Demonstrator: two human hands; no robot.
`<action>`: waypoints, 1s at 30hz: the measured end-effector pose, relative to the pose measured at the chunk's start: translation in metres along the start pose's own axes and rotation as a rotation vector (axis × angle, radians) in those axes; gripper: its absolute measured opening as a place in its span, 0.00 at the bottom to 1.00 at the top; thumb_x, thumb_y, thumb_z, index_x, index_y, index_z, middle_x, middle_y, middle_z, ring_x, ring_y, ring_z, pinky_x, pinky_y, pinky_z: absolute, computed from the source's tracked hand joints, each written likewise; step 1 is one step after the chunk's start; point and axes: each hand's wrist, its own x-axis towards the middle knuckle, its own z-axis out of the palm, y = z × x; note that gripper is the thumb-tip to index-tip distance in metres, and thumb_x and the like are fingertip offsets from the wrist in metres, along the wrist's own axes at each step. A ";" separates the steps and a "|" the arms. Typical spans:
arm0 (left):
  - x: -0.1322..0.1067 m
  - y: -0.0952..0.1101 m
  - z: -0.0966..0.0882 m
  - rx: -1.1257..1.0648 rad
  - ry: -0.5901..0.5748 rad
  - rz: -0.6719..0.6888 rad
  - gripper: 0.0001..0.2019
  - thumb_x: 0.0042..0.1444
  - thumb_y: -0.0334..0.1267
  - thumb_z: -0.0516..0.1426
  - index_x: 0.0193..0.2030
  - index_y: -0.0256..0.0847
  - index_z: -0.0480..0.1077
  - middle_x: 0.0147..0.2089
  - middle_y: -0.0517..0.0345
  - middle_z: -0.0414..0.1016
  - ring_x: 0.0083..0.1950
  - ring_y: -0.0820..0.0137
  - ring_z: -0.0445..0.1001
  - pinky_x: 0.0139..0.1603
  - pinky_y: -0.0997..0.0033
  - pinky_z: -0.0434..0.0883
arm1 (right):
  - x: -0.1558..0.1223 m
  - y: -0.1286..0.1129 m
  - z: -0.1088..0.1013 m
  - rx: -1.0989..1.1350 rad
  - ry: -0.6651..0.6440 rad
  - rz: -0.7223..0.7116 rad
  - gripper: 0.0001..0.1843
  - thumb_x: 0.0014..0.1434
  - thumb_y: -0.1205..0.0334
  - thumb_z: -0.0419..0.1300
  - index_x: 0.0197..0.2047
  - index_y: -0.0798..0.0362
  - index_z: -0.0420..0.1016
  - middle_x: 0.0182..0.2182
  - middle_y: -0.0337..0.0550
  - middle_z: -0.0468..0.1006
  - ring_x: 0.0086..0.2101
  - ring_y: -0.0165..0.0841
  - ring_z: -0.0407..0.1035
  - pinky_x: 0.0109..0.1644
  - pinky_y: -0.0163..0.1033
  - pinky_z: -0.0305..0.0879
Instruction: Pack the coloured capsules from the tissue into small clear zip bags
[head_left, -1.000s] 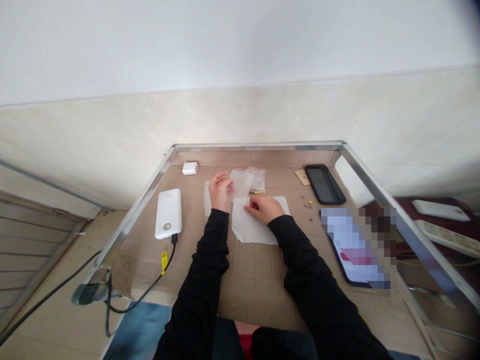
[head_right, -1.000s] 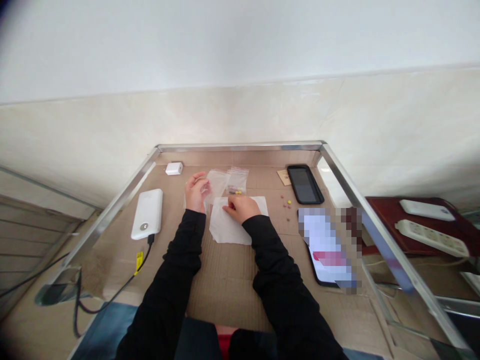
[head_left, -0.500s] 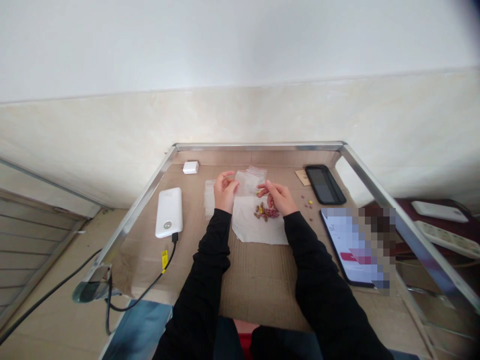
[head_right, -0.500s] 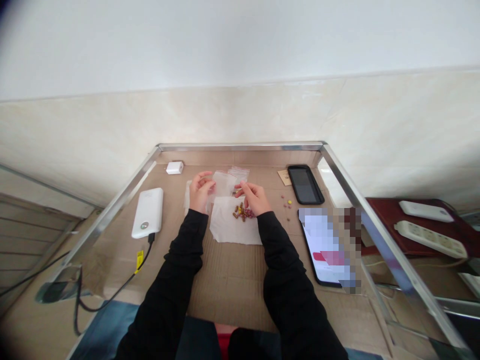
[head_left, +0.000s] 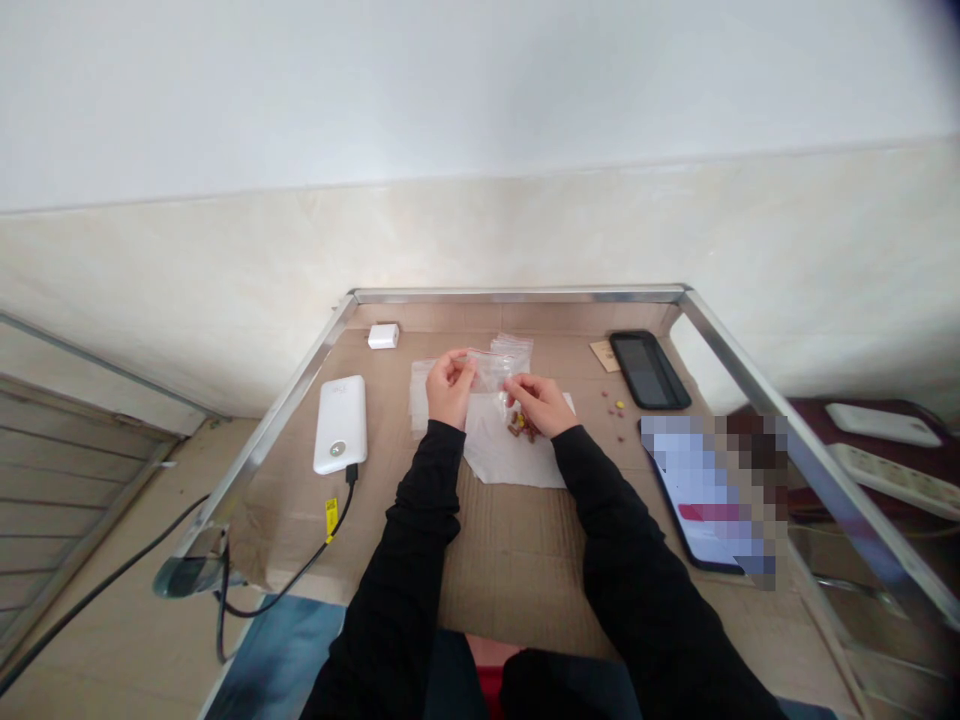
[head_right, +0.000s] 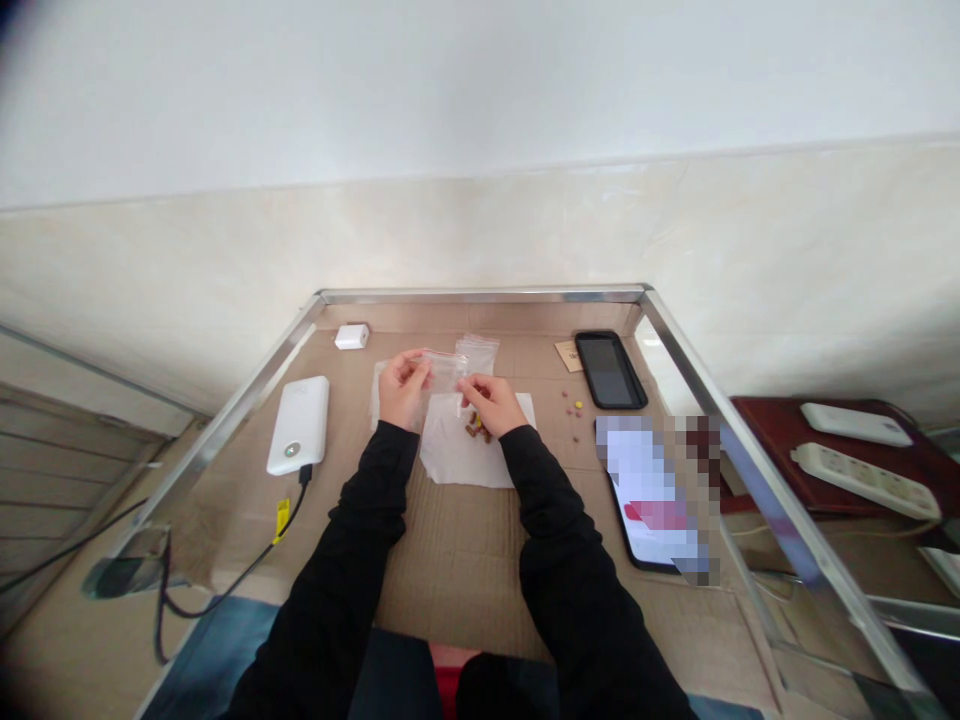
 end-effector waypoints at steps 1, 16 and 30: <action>0.002 0.001 -0.005 0.002 0.028 0.014 0.11 0.45 0.40 0.57 0.35 0.37 0.67 0.20 0.63 0.66 0.23 0.77 0.67 0.24 0.79 0.64 | 0.000 0.001 0.000 -0.057 0.032 -0.029 0.18 0.52 0.49 0.51 0.24 0.55 0.69 0.16 0.35 0.66 0.14 0.21 0.54 0.18 0.28 0.49; 0.019 -0.013 -0.066 0.804 0.420 0.136 0.17 0.46 0.42 0.54 0.44 0.40 0.66 0.36 0.54 0.71 0.32 0.68 0.68 0.38 0.66 0.64 | -0.001 0.014 -0.005 -0.872 0.198 -0.266 0.15 0.53 0.55 0.52 0.39 0.50 0.75 0.47 0.47 0.68 0.47 0.43 0.54 0.48 0.47 0.52; 0.004 -0.019 -0.034 1.253 0.069 0.099 0.35 0.41 0.58 0.54 0.55 0.45 0.59 0.62 0.45 0.48 0.59 0.50 0.51 0.53 0.51 0.55 | -0.004 0.016 -0.004 -0.968 0.239 -0.121 0.15 0.52 0.53 0.53 0.41 0.45 0.73 0.43 0.47 0.68 0.46 0.43 0.53 0.45 0.45 0.49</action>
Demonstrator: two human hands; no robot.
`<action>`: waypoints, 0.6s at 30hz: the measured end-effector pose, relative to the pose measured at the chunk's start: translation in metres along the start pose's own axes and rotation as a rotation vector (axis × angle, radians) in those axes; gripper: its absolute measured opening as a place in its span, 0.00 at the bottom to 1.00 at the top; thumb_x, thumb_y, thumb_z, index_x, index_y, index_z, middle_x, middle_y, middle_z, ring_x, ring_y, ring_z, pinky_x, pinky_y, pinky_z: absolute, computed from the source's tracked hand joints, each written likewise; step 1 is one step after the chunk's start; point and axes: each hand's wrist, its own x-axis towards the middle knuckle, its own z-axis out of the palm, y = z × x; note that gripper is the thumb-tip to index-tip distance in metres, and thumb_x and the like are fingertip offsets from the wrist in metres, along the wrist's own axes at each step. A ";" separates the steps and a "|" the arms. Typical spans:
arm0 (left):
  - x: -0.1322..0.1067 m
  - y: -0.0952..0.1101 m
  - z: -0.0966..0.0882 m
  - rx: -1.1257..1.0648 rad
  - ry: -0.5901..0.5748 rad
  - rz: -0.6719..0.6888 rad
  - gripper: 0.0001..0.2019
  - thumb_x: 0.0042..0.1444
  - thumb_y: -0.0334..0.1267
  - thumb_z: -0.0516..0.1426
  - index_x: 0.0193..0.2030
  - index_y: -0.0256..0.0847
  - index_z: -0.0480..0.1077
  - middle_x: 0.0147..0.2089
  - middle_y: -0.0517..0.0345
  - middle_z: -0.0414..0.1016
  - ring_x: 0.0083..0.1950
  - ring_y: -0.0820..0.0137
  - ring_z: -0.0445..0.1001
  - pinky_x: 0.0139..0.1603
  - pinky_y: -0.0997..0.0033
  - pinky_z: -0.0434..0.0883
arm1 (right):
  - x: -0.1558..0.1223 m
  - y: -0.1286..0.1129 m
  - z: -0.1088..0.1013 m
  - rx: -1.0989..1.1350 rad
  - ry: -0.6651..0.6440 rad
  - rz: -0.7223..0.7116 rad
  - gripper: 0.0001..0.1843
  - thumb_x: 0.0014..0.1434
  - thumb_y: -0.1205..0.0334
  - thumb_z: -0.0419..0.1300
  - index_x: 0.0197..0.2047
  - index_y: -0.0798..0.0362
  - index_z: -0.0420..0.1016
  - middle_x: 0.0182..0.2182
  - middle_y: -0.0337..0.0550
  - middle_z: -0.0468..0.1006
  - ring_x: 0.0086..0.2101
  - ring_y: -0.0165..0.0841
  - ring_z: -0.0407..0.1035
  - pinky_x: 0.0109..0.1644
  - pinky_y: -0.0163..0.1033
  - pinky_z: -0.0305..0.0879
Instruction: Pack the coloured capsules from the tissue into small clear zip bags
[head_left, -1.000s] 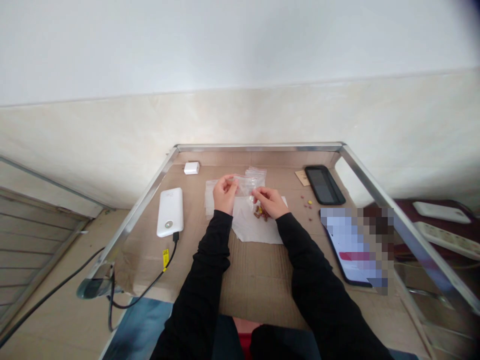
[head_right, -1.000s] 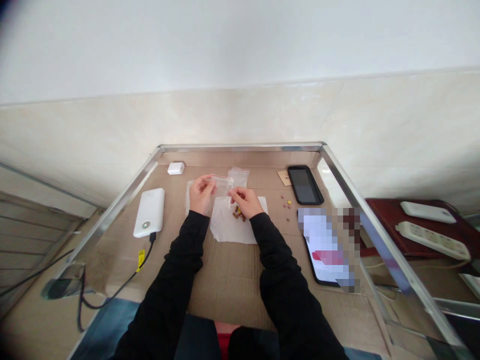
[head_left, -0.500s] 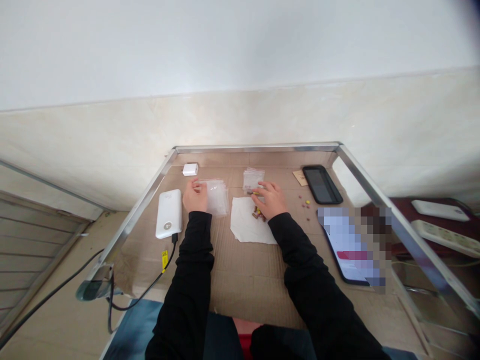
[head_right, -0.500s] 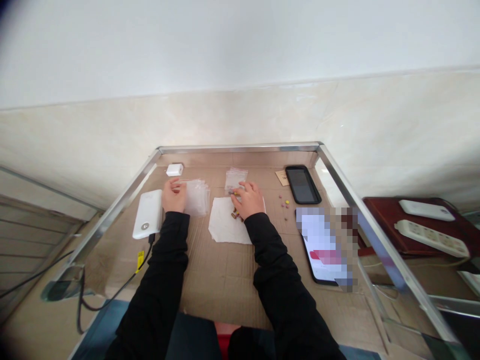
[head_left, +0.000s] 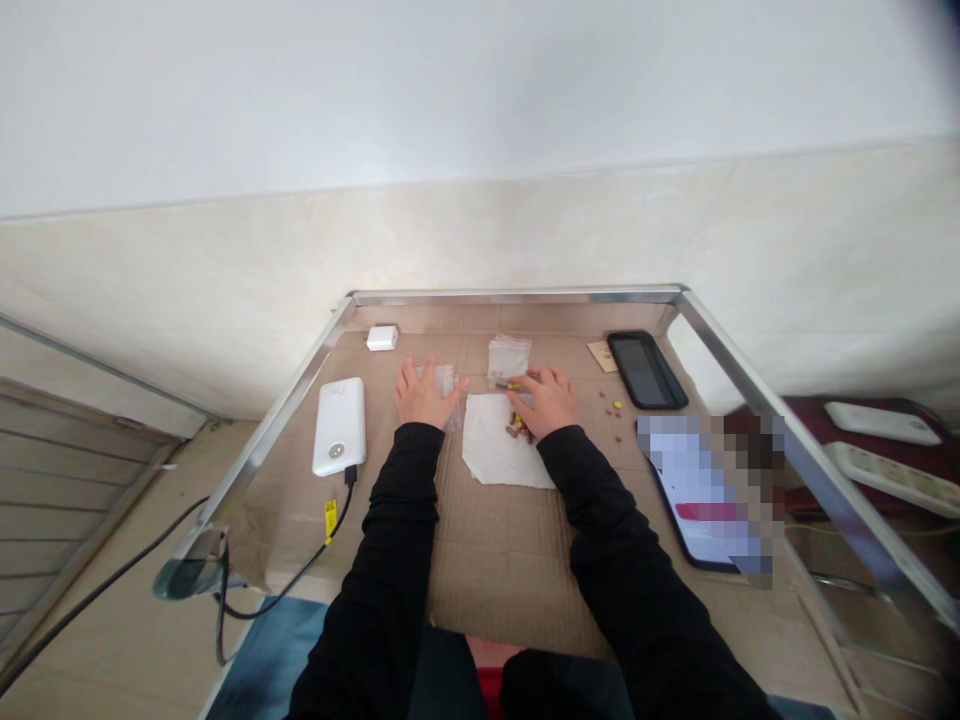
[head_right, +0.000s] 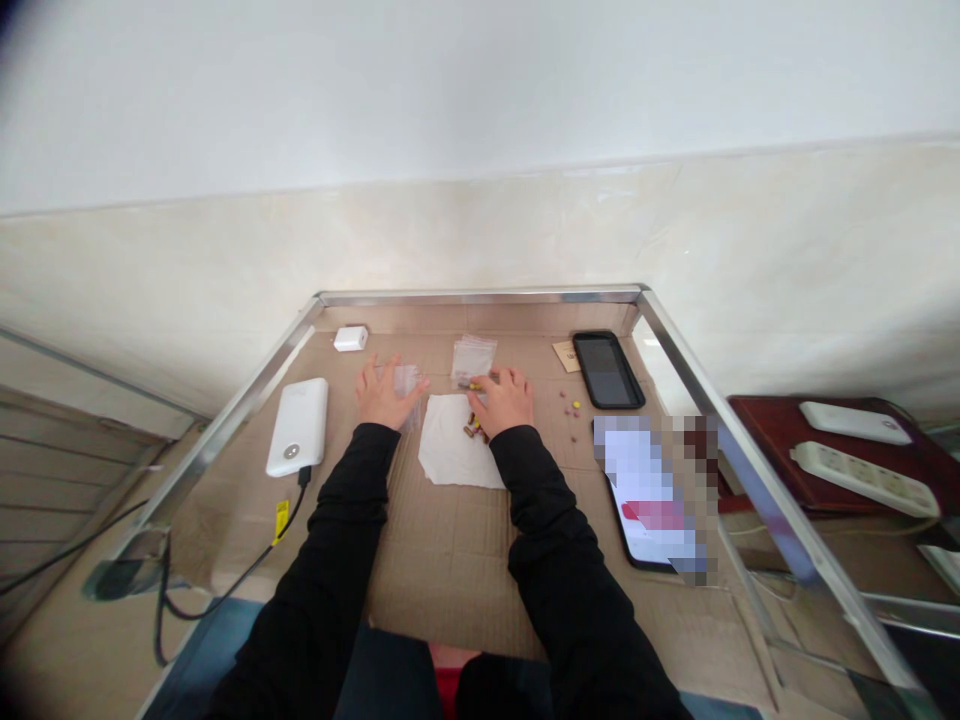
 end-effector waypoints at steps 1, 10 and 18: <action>0.000 0.000 0.001 0.021 -0.014 0.008 0.33 0.41 0.57 0.54 0.55 0.45 0.60 0.61 0.45 0.48 0.59 0.51 0.51 0.52 0.51 0.56 | 0.000 0.000 0.000 -0.002 0.003 0.004 0.15 0.52 0.53 0.53 0.41 0.45 0.73 0.43 0.46 0.68 0.46 0.43 0.53 0.45 0.45 0.48; -0.004 0.001 0.005 0.100 0.015 0.069 0.22 0.50 0.50 0.50 0.51 0.46 0.64 0.58 0.47 0.55 0.56 0.56 0.56 0.51 0.55 0.58 | 0.000 -0.002 -0.002 -0.014 -0.007 0.032 0.14 0.51 0.54 0.54 0.41 0.45 0.74 0.43 0.46 0.68 0.45 0.42 0.54 0.43 0.44 0.47; 0.002 -0.006 0.021 0.113 -0.100 0.236 0.25 0.54 0.52 0.44 0.58 0.50 0.55 0.62 0.48 0.49 0.62 0.58 0.49 0.57 0.55 0.53 | -0.002 -0.001 -0.001 -0.009 0.012 0.041 0.15 0.52 0.54 0.53 0.41 0.45 0.73 0.41 0.45 0.69 0.44 0.41 0.54 0.44 0.44 0.48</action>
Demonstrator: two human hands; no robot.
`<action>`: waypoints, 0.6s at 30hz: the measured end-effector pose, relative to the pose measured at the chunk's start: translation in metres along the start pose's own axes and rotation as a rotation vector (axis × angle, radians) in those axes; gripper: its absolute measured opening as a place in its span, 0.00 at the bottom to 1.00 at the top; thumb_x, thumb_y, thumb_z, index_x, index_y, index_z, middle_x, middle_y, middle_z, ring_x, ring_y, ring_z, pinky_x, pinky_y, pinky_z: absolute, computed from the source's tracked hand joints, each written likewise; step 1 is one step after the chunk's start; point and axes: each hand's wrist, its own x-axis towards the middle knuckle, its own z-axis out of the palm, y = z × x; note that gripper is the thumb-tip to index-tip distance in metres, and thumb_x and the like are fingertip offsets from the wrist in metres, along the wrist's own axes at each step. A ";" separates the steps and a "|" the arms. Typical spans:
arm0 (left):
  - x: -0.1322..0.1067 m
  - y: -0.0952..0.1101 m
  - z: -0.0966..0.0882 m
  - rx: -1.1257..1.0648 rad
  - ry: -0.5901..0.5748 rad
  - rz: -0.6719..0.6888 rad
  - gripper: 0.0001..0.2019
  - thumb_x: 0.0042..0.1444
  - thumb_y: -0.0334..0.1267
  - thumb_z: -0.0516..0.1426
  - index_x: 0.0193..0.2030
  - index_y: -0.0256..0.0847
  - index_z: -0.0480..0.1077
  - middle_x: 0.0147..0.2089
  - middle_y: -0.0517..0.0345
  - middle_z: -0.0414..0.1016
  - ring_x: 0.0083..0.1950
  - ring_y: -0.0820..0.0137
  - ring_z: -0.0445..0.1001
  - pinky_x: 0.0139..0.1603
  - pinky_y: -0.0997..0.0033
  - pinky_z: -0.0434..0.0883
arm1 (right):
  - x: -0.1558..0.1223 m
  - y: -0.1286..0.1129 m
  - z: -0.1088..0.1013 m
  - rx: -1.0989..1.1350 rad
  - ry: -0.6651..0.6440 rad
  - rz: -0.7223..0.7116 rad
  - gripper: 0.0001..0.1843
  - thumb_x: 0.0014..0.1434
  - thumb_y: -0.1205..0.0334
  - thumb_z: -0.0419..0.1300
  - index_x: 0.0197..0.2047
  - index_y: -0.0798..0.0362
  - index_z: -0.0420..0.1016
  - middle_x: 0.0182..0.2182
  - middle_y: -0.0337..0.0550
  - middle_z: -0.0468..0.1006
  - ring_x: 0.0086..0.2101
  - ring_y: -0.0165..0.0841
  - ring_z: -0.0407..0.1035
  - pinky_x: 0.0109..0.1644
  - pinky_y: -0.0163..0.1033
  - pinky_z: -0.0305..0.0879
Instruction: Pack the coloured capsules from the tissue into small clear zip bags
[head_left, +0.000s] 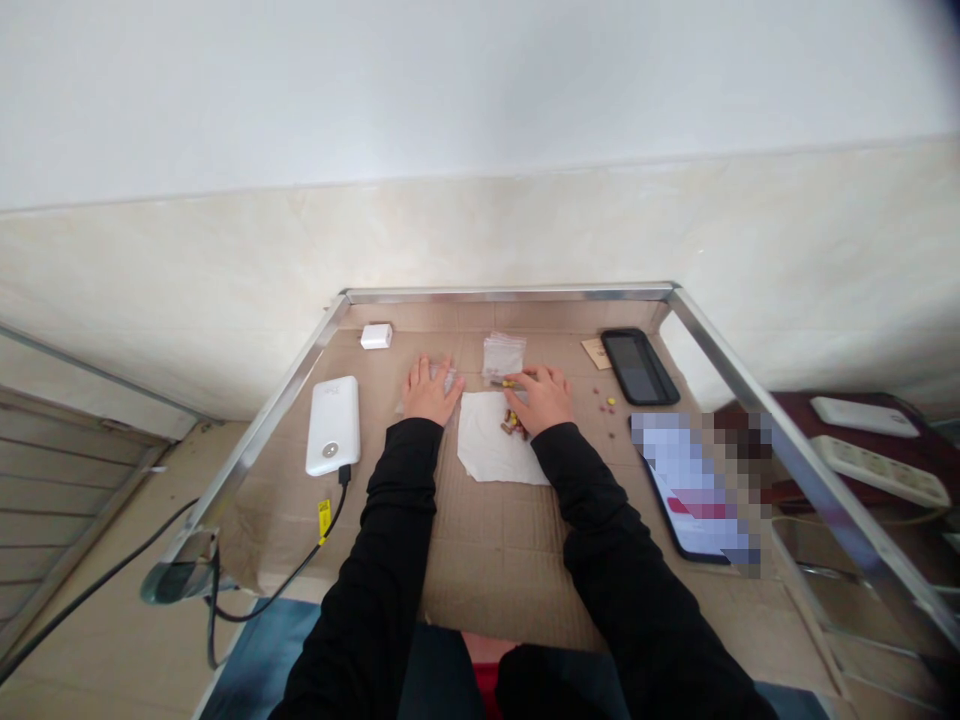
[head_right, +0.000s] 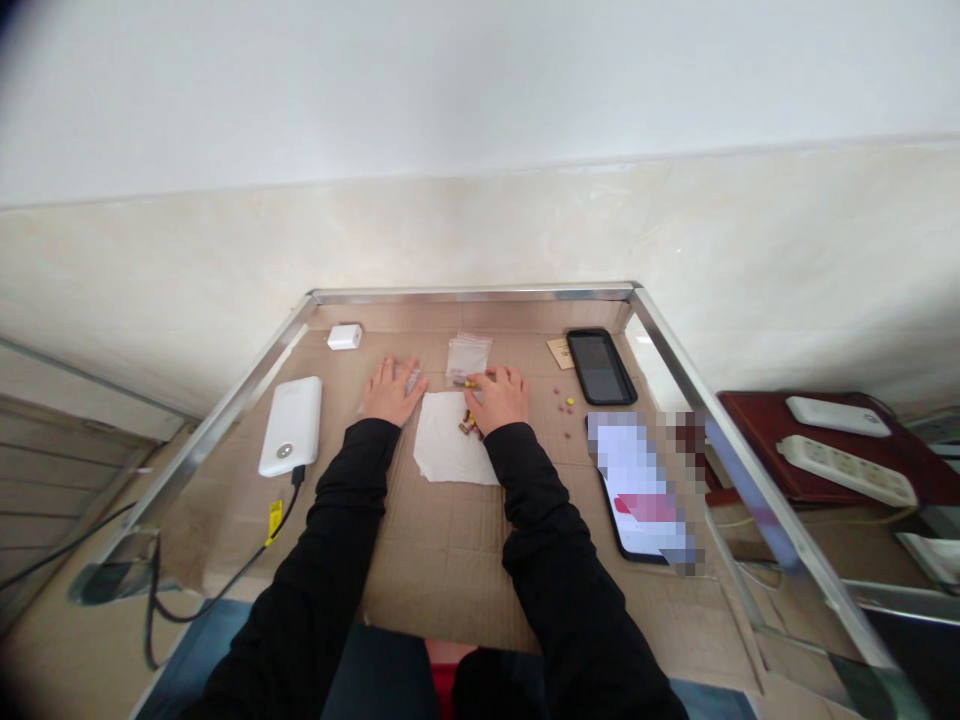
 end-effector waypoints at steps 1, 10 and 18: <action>0.001 -0.001 0.001 0.001 -0.001 0.025 0.25 0.54 0.52 0.44 0.58 0.50 0.55 0.63 0.48 0.49 0.63 0.58 0.48 0.57 0.56 0.52 | 0.000 0.000 0.000 0.002 0.000 0.008 0.15 0.52 0.54 0.53 0.42 0.45 0.73 0.41 0.45 0.69 0.44 0.41 0.54 0.43 0.44 0.48; 0.005 -0.002 0.004 -0.001 -0.012 0.051 0.24 0.57 0.48 0.42 0.59 0.47 0.53 0.63 0.47 0.48 0.63 0.60 0.48 0.58 0.57 0.52 | 0.001 0.000 0.000 0.017 -0.023 0.047 0.17 0.52 0.52 0.52 0.43 0.44 0.73 0.41 0.45 0.69 0.43 0.41 0.55 0.43 0.44 0.50; 0.002 0.009 -0.021 -0.051 0.273 0.067 0.30 0.52 0.53 0.48 0.60 0.42 0.52 0.62 0.41 0.51 0.63 0.56 0.49 0.59 0.47 0.42 | 0.002 0.000 0.002 0.039 -0.083 0.074 0.20 0.52 0.49 0.51 0.47 0.42 0.70 0.45 0.45 0.68 0.44 0.42 0.54 0.45 0.46 0.51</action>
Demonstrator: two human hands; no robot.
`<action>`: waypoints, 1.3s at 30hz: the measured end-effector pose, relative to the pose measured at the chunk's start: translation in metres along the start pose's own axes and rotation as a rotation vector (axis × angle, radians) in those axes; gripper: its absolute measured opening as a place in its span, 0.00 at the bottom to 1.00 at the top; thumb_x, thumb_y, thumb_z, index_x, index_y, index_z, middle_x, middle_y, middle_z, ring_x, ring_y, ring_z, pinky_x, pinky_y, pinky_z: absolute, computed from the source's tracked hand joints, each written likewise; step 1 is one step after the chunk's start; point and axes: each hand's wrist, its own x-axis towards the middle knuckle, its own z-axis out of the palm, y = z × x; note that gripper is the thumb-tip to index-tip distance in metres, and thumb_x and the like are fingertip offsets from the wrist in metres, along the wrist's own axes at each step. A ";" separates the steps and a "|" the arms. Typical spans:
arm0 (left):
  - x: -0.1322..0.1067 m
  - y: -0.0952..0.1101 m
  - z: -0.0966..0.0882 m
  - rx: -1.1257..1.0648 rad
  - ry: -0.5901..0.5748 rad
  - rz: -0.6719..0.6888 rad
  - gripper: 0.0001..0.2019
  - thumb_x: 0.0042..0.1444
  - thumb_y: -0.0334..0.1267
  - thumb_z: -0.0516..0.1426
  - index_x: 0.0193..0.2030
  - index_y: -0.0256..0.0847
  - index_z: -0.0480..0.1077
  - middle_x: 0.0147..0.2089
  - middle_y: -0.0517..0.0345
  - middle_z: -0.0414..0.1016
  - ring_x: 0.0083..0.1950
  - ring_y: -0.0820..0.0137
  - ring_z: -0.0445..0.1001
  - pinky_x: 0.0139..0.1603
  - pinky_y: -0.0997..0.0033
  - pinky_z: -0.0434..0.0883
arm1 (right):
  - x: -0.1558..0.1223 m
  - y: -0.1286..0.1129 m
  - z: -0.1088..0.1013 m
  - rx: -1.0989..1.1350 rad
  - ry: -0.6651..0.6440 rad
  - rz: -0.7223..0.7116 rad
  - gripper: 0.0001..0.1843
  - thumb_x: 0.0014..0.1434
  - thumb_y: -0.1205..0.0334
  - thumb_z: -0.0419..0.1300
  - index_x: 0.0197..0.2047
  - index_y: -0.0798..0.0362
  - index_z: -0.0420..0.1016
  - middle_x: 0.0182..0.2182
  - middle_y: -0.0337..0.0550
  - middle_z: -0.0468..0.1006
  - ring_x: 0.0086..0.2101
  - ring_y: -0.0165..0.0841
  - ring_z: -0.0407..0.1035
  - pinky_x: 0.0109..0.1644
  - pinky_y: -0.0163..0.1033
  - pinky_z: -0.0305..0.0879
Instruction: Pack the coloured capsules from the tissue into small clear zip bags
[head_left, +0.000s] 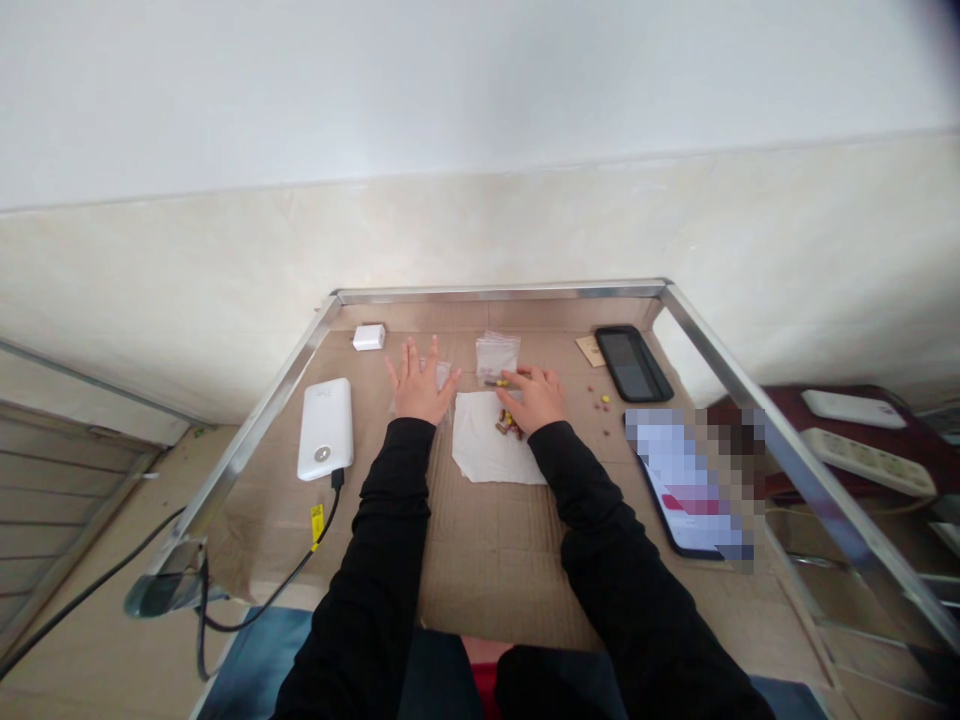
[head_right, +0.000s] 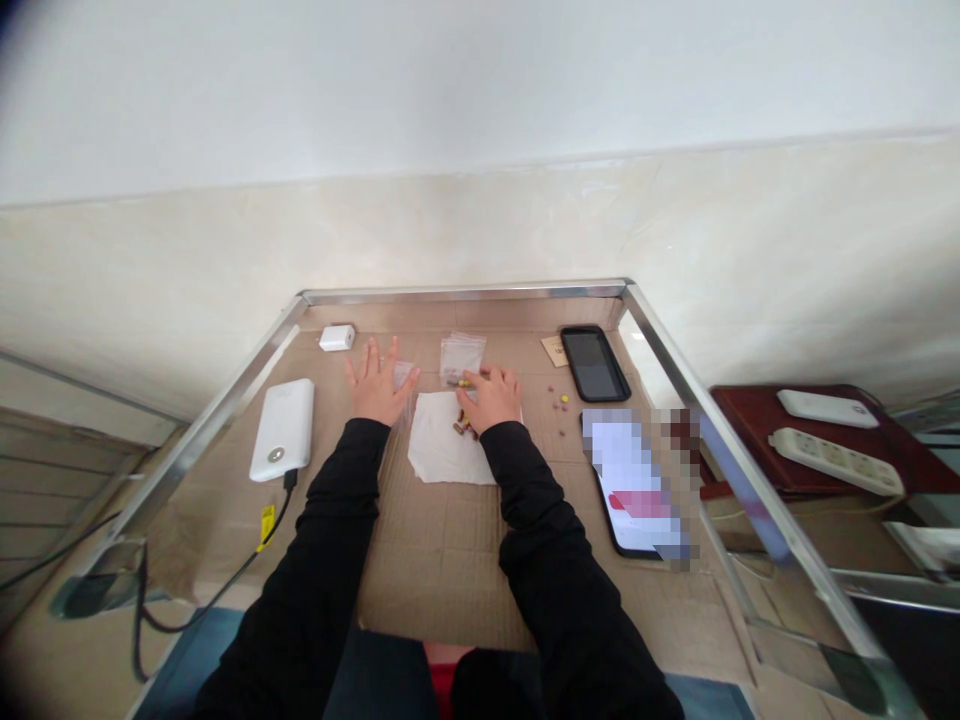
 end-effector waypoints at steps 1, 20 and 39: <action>0.002 0.001 -0.004 -0.040 0.059 0.006 0.29 0.52 0.52 0.48 0.59 0.41 0.53 0.60 0.42 0.55 0.62 0.58 0.52 0.60 0.49 0.43 | 0.000 0.000 0.000 0.003 -0.008 0.006 0.20 0.51 0.49 0.51 0.47 0.42 0.70 0.46 0.45 0.67 0.45 0.42 0.54 0.45 0.46 0.51; -0.014 0.043 -0.002 -0.322 -0.169 0.330 0.14 0.55 0.42 0.48 0.44 0.42 0.68 0.51 0.53 0.66 0.51 0.65 0.62 0.53 0.61 0.57 | 0.005 0.000 -0.001 0.133 0.015 0.006 0.22 0.49 0.54 0.54 0.47 0.52 0.71 0.47 0.48 0.69 0.44 0.44 0.57 0.46 0.47 0.53; -0.013 0.043 0.002 -0.795 -0.092 0.042 0.18 0.50 0.36 0.54 0.49 0.41 0.60 0.45 0.52 0.69 0.39 0.72 0.70 0.34 0.73 0.70 | -0.002 -0.018 -0.026 1.121 -0.171 -0.211 0.23 0.49 0.57 0.58 0.50 0.46 0.67 0.51 0.44 0.63 0.43 0.32 0.64 0.43 0.39 0.65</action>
